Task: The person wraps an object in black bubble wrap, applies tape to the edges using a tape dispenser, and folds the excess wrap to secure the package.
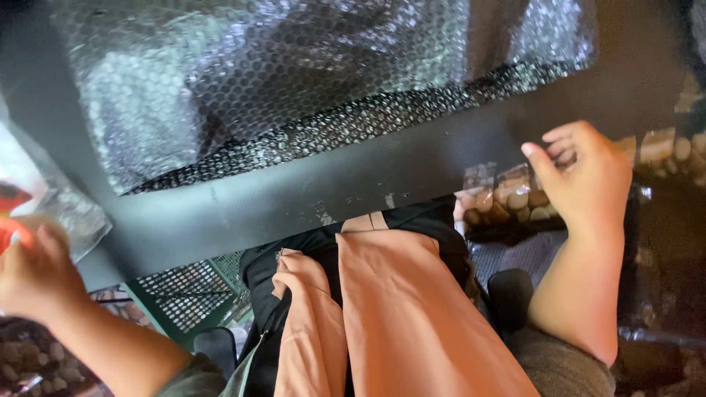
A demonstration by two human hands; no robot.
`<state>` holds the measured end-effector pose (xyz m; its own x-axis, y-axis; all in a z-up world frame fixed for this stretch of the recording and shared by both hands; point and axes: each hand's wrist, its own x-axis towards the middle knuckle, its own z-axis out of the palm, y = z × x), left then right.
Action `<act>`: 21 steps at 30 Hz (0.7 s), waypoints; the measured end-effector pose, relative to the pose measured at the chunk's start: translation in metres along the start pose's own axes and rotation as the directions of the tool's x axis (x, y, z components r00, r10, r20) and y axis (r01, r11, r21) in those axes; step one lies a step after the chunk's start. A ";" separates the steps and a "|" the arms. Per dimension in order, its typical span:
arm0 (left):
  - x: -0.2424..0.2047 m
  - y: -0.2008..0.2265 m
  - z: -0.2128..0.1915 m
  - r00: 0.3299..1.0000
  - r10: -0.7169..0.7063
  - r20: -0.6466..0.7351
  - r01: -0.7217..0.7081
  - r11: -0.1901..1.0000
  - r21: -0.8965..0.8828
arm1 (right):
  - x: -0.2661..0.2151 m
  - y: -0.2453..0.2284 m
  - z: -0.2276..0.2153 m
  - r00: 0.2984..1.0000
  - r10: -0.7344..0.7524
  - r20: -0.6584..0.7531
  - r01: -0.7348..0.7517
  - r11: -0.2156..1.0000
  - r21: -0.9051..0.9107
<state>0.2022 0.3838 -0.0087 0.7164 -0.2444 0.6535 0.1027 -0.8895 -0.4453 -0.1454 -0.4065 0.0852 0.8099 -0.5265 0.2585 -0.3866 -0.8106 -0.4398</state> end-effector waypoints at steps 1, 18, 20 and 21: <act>0.008 0.006 0.010 0.996 0.069 -0.059 -0.074 0.993 -0.093 | 0.002 -0.004 -0.001 0.999 0.004 0.039 -0.003 1.000 -0.012; 0.117 0.180 -0.147 0.901 0.138 0.411 0.394 0.137 -0.909 | 0.118 0.043 0.049 0.992 0.010 -0.124 0.054 0.863 0.502; 0.118 0.190 -0.145 0.904 0.070 0.422 0.427 -0.098 -0.899 | 0.119 0.052 0.064 0.976 0.088 -0.200 0.025 0.864 0.502; 0.119 0.191 -0.142 0.908 0.061 0.415 0.420 -0.101 -0.902 | 0.117 0.049 0.061 0.975 0.082 -0.209 0.036 0.863 0.504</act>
<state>0.2093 0.1302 0.0709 0.9431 -0.1160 0.3116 -0.3322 -0.3607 0.8715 -0.0423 -0.4925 0.0415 0.6657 -0.6327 0.3957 -0.0822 -0.5892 -0.8038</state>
